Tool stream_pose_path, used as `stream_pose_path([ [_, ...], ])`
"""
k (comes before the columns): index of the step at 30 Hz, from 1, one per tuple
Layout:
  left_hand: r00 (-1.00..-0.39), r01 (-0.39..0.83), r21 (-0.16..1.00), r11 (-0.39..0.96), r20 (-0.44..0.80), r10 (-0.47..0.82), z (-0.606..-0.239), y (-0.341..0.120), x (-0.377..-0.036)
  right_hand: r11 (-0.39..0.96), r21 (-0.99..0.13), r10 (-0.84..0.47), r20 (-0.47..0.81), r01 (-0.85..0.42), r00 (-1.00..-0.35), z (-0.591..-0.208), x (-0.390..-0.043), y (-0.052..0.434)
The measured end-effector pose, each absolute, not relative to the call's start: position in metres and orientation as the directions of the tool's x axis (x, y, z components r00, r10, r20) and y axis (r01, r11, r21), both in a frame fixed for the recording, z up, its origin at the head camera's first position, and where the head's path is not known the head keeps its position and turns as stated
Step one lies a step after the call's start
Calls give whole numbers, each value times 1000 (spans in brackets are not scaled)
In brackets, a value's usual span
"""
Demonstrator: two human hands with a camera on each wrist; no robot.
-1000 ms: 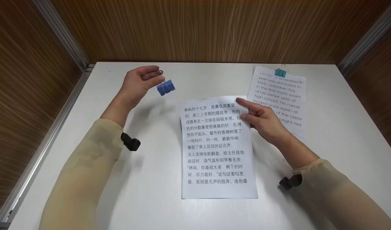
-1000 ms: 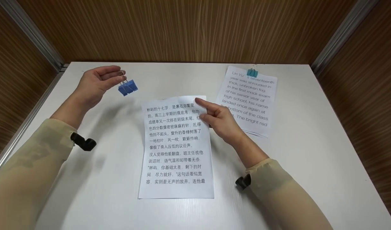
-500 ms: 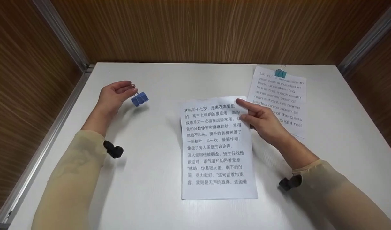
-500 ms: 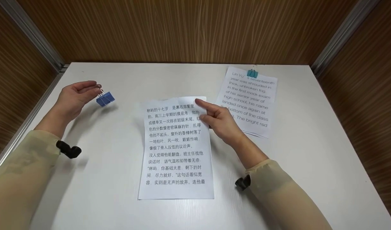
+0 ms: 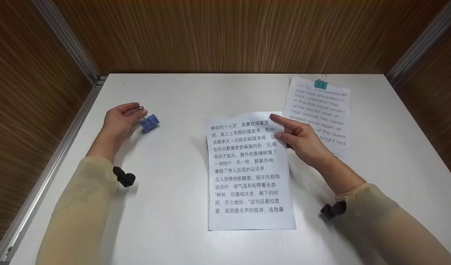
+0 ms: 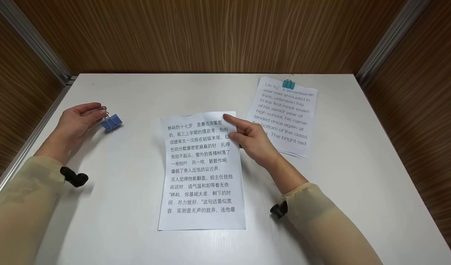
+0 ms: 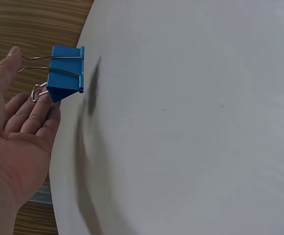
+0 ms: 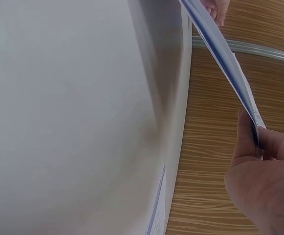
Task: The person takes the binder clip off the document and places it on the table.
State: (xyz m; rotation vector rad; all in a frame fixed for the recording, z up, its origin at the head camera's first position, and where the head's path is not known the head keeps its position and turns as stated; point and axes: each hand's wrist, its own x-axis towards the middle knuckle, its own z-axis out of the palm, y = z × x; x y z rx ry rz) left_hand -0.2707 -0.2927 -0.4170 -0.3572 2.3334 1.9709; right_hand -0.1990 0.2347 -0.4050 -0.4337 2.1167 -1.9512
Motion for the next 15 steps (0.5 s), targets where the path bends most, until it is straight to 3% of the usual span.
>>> stream_pose_path([
  [15, -952, -292, 953, 87, -280, -124, -421, -296, -266, 72, -996, -363, 29, -59, -931, -404, -197, 234],
])
